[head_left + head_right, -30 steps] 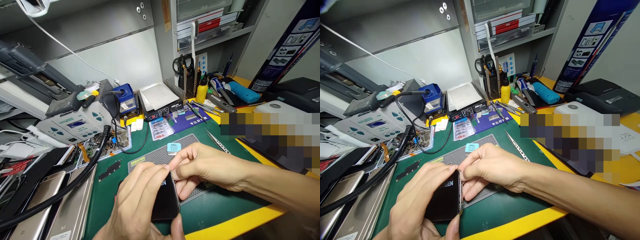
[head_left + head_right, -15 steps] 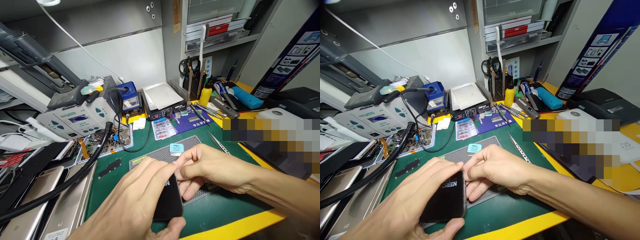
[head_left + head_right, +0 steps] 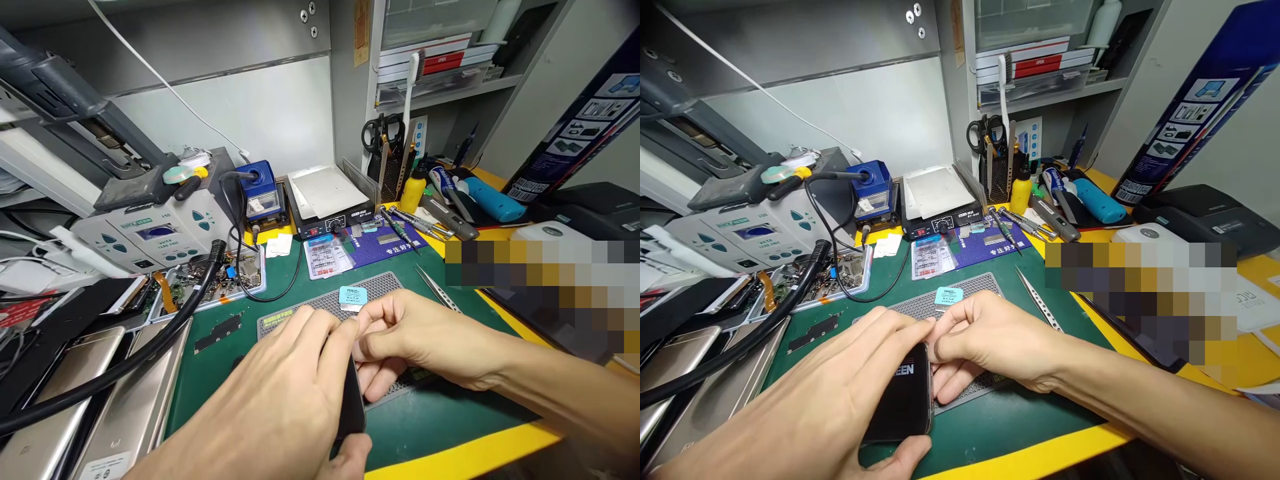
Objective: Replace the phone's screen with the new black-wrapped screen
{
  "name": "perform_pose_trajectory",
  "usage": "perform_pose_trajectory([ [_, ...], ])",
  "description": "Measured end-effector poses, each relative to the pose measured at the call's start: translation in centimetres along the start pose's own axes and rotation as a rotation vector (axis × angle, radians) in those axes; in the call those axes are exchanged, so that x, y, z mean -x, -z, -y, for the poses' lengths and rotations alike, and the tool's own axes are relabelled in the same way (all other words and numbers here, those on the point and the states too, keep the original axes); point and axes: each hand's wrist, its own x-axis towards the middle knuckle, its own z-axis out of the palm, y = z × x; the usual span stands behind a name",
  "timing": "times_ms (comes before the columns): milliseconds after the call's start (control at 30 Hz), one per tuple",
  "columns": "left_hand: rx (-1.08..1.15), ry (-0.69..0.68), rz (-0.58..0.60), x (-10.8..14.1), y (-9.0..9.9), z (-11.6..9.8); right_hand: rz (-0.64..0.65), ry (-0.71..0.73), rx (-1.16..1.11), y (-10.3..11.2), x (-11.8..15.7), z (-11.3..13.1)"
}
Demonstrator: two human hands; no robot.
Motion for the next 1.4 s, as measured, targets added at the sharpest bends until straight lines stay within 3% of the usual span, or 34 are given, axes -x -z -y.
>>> perform_pose_trajectory([
  [367, 0.123, 0.060, 0.104, -0.7, 0.2, 0.5, 0.038, 0.017, 0.070, 1.4, 0.4, 0.7],
  [600, 0.168, -0.008, -0.017, -0.7, -1.2, 1.2, 0.069, 0.205, 0.491, 1.9, 2.1, 0.8],
  [767, 0.106, 0.052, -0.015, 2.1, -1.3, 2.2, -0.079, 0.233, 0.947, 0.7, 3.4, 0.3],
  [933, -0.027, 0.201, -0.062, 5.7, -2.0, 4.2, -0.138, 0.511, 1.413, -1.3, 3.4, -0.2],
  [1000, -0.045, 0.234, -0.072, 6.4, -2.4, 4.8, -0.124, 0.565, 1.484, -1.8, 3.3, -0.3],
  [1400, 0.031, 0.227, -0.084, 6.6, -2.2, 5.4, -0.071, 0.493, 1.588, -3.9, 2.8, 1.4],
])
